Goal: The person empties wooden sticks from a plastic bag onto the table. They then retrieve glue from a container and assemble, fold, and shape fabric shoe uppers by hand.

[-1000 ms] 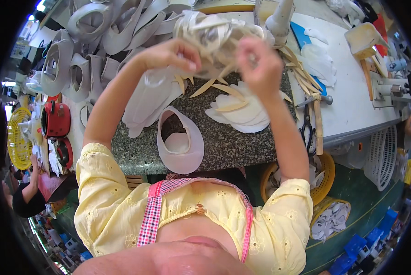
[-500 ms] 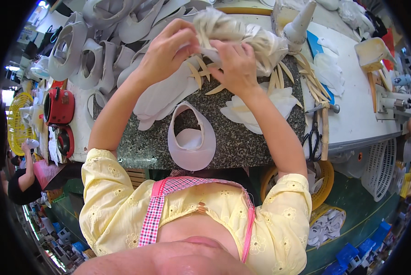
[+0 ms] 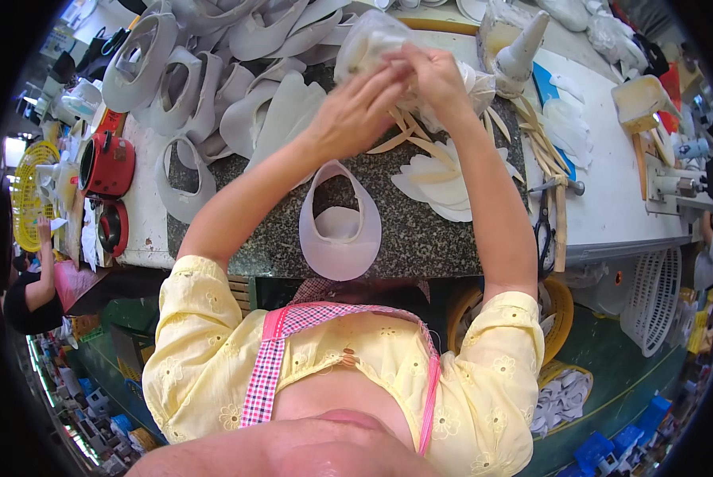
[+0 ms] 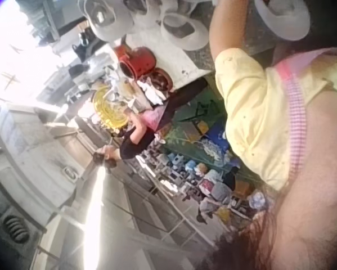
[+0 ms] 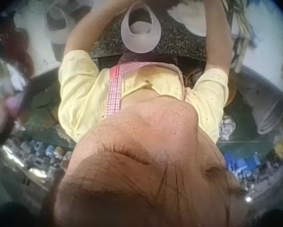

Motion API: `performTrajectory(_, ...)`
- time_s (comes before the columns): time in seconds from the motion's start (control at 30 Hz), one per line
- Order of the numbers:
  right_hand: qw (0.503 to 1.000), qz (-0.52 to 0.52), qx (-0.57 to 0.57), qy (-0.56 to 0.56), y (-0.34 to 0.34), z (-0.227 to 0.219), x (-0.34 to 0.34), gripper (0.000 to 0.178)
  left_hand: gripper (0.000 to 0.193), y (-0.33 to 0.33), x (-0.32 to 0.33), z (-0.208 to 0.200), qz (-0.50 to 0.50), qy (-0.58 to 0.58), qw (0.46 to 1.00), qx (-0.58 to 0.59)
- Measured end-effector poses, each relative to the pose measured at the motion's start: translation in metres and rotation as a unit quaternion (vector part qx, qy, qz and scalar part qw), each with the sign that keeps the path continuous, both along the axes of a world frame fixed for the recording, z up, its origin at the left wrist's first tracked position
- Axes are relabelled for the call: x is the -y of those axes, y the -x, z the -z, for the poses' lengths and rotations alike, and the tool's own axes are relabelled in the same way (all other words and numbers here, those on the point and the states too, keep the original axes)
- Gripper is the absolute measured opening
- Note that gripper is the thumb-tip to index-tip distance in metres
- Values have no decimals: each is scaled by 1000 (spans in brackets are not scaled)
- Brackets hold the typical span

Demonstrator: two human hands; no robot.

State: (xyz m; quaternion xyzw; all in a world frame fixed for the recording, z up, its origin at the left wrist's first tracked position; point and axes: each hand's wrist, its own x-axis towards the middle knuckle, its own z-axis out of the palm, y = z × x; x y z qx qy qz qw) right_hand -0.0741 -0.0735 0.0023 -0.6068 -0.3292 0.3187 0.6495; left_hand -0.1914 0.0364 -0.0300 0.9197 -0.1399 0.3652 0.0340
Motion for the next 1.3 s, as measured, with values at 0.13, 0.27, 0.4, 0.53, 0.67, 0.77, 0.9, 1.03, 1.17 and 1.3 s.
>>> performTrajectory(0.13,978,175,96,-63,-20,-35,4,28,37,-23,-17,-10,-93,-159,979,84)
performTrajectory(0.27,951,266,10,-155,-93,-41,28,26,30,-37,-42,23,-24,-166,984,-62)
performTrajectory(0.4,957,280,11,-79,-105,-37,46,25,22,-29,-30,9,-13,13,999,-28)
performTrajectory(0.53,954,291,51,-62,-103,-60,61,27,21,-55,15,-22,109,111,982,109)
performTrajectory(0.67,937,306,137,-99,-110,-51,54,24,31,-93,46,-19,135,82,981,111)
performTrajectory(0.77,936,291,184,-70,-106,-31,57,22,47,-119,45,-13,-64,115,989,67)
performTrajectory(0.9,932,266,247,-17,-103,-25,73,26,75,-134,75,-9,-74,236,969,13)
performTrajectory(1.03,968,201,127,77,-95,-34,85,32,84,-147,78,-2,-40,335,940,50)
performTrajectory(1.17,984,180,-2,0,-75,-46,87,36,73,-154,86,-8,147,583,795,-79)
performTrajectory(1.3,992,121,31,-3,-83,-52,103,40,39,-139,83,-24,195,648,728,-110)
